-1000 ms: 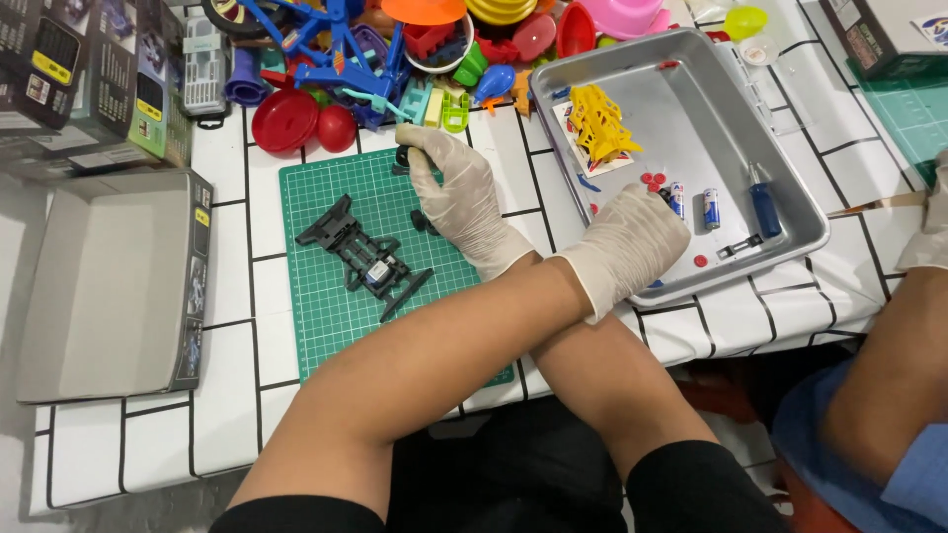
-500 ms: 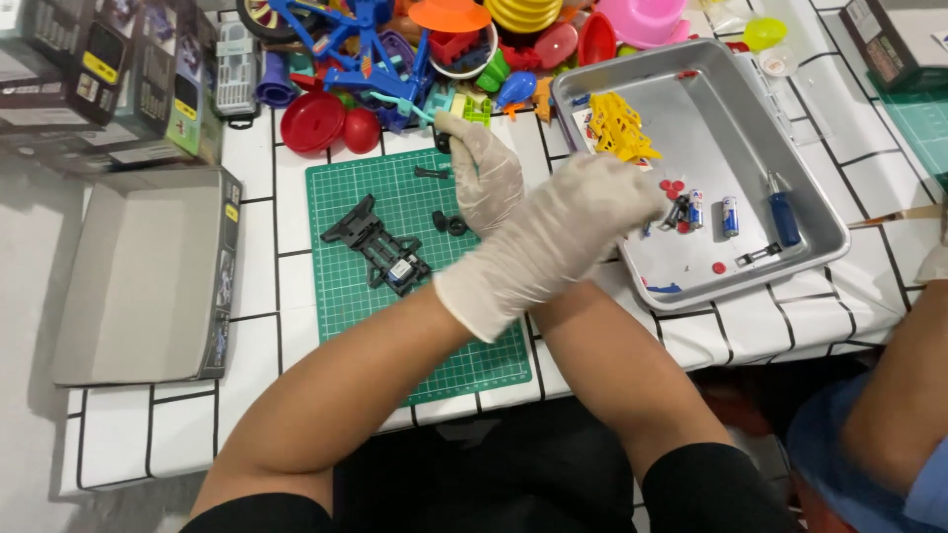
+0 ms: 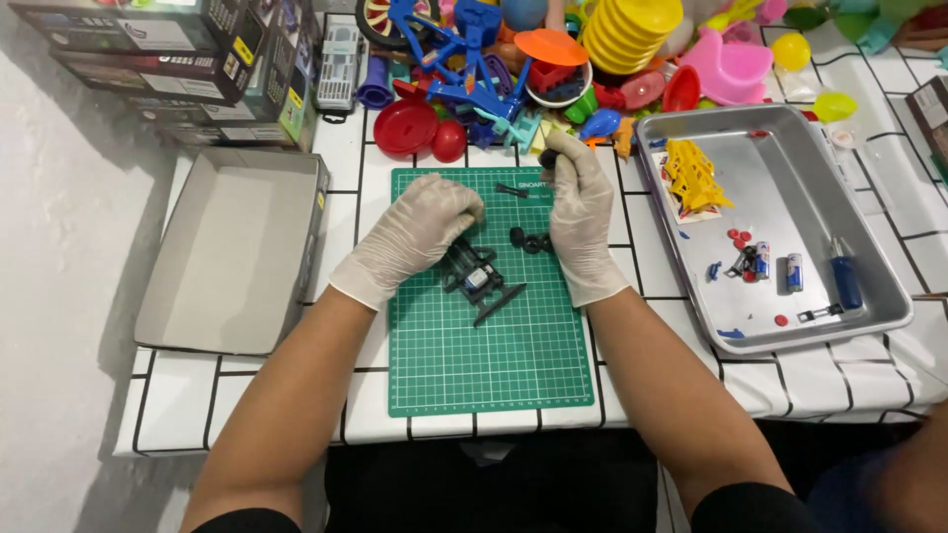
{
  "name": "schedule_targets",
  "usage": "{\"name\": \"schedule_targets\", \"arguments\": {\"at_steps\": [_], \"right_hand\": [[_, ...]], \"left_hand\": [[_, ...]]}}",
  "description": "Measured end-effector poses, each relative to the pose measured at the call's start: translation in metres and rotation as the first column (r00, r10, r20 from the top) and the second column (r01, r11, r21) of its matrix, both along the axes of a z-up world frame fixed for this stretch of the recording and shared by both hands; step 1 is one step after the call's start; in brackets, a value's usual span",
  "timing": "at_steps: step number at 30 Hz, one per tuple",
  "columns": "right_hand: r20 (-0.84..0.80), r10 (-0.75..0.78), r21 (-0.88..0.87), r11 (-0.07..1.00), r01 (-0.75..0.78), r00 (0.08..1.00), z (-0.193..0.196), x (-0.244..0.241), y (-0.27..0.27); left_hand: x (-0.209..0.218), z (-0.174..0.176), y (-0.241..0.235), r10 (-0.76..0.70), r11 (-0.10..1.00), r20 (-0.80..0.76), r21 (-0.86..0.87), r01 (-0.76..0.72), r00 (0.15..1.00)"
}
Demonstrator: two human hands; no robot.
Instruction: Assembling a small motorized toy car chassis by fitting gears, a motor, and other small components.
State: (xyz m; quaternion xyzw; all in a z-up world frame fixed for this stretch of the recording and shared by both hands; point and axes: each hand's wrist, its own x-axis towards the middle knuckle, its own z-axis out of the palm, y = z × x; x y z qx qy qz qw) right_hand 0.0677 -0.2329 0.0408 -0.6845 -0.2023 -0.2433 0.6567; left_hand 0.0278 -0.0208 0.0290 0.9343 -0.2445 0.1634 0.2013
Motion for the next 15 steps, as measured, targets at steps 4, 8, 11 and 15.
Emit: {"name": "schedule_targets", "arguments": {"at_steps": [4,8,11,15], "right_hand": [[-0.044,0.047,0.003,0.999,-0.047,0.998,-0.001,-0.001,-0.001],[-0.082,0.140,0.002,0.990,-0.140,0.987,0.007,-0.012,0.000],[-0.107,0.228,-0.045,0.971,-0.234,0.968,0.013,-0.021,0.005],[-0.173,0.354,-0.226,0.894,-0.386,0.919,0.018,-0.033,0.013]], "left_hand": [[-0.001,-0.007,0.010,0.057,0.997,-0.048,0.047,-0.055,0.997],[-0.005,-0.002,0.018,0.106,0.989,-0.118,0.119,-0.092,0.987],[-0.006,-0.004,0.024,0.179,0.973,-0.117,0.170,-0.158,0.977],[-0.011,-0.004,0.029,0.306,0.930,-0.147,0.257,-0.262,0.941]]}}
